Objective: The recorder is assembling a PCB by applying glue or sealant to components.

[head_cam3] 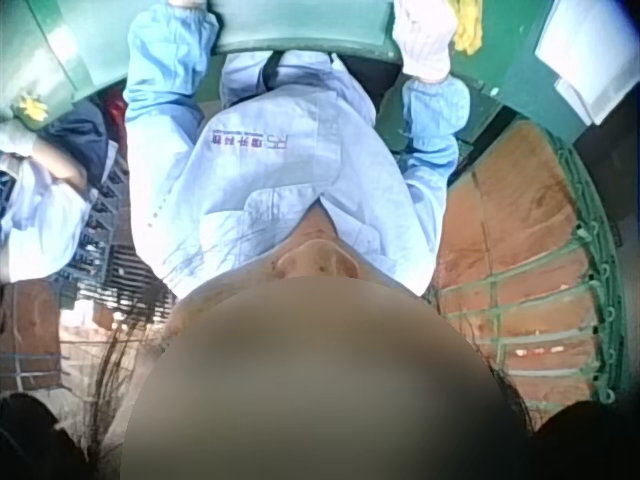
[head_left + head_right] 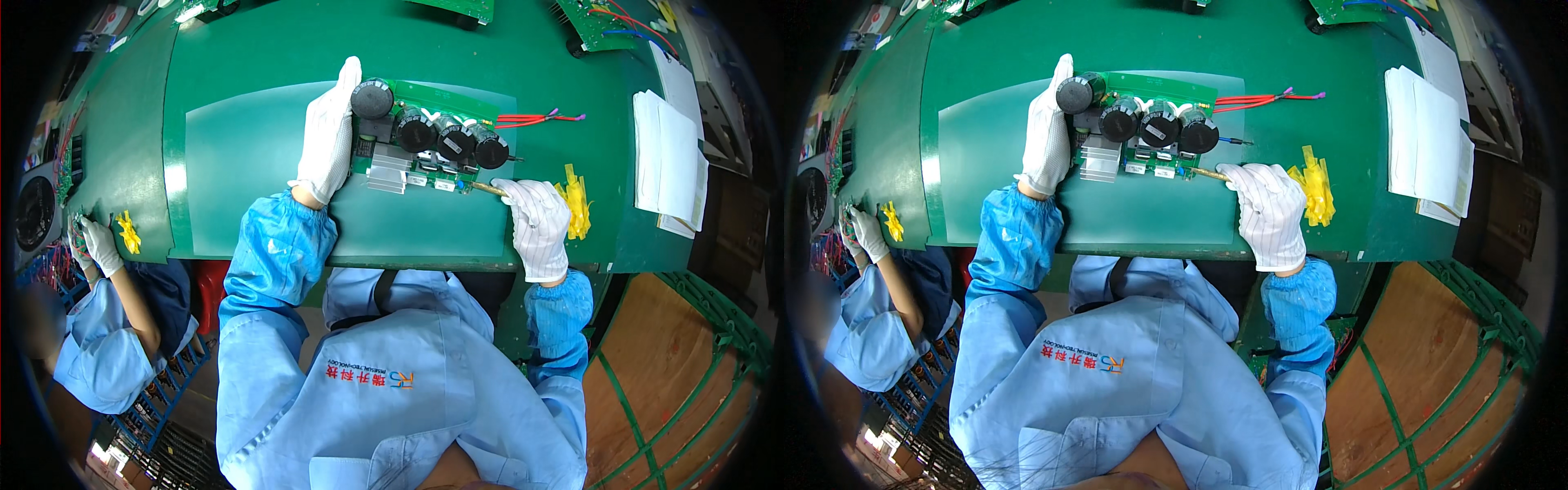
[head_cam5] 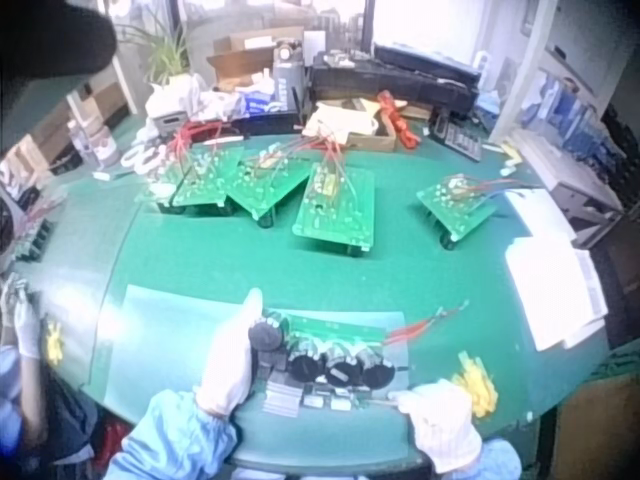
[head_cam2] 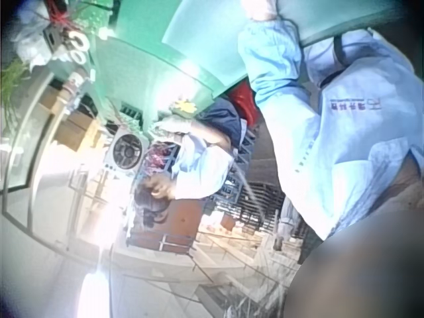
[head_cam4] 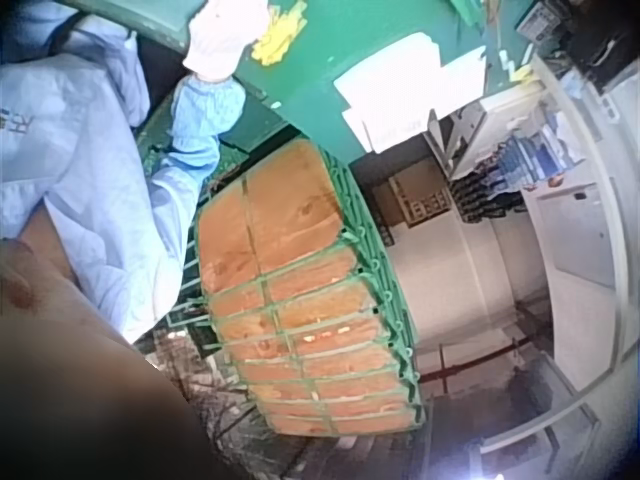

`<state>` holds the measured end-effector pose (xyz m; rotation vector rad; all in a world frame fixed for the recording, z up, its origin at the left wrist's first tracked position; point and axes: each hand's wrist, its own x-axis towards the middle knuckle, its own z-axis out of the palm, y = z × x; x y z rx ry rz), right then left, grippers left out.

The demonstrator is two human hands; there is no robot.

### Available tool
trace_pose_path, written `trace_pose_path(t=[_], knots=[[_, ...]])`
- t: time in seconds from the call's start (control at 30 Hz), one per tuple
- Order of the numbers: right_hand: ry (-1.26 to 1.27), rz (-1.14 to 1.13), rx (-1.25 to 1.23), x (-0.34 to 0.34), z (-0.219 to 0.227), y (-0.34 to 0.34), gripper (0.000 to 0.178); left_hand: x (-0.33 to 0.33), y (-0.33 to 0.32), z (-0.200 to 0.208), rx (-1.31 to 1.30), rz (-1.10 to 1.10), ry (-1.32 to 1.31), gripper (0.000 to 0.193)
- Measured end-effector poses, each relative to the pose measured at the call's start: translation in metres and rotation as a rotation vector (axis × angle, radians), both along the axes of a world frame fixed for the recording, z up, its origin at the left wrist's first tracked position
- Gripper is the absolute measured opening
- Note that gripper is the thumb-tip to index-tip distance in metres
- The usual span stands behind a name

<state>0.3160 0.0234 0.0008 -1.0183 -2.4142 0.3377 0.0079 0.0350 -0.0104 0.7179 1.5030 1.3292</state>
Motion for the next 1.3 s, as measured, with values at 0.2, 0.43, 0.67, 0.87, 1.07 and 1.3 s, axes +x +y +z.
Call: trace_pose_path(t=[0.2,0.43,0.67,0.87,1.07,1.3], knots=[[0.099,-0.013,0.080,-0.008,-0.003,0.005,0.027,-0.001,-0.002,0.003,0.006,-0.020,0.014,0.062],[0.059,0.003,0.069,-0.005,0.000,0.001,0.029,-0.004,-0.002,0.008,-0.093,-0.034,-0.059,0.053],[0.063,-0.266,-0.084,-0.023,0.014,-0.036,0.038,0.000,-0.009,-0.003,0.060,0.022,-0.095,0.050],[0.028,-0.239,-0.049,-0.021,0.023,-0.049,0.031,0.003,-0.007,0.017,0.052,0.007,-0.120,0.053],[0.152,-0.296,-0.071,-0.031,0.016,-0.047,0.024,0.008,-0.001,0.020,-0.096,0.063,-0.274,0.056],[0.108,-0.293,-0.103,-0.039,0.016,-0.046,0.026,-0.011,-0.002,0.001,0.145,-0.120,0.207,0.059]])
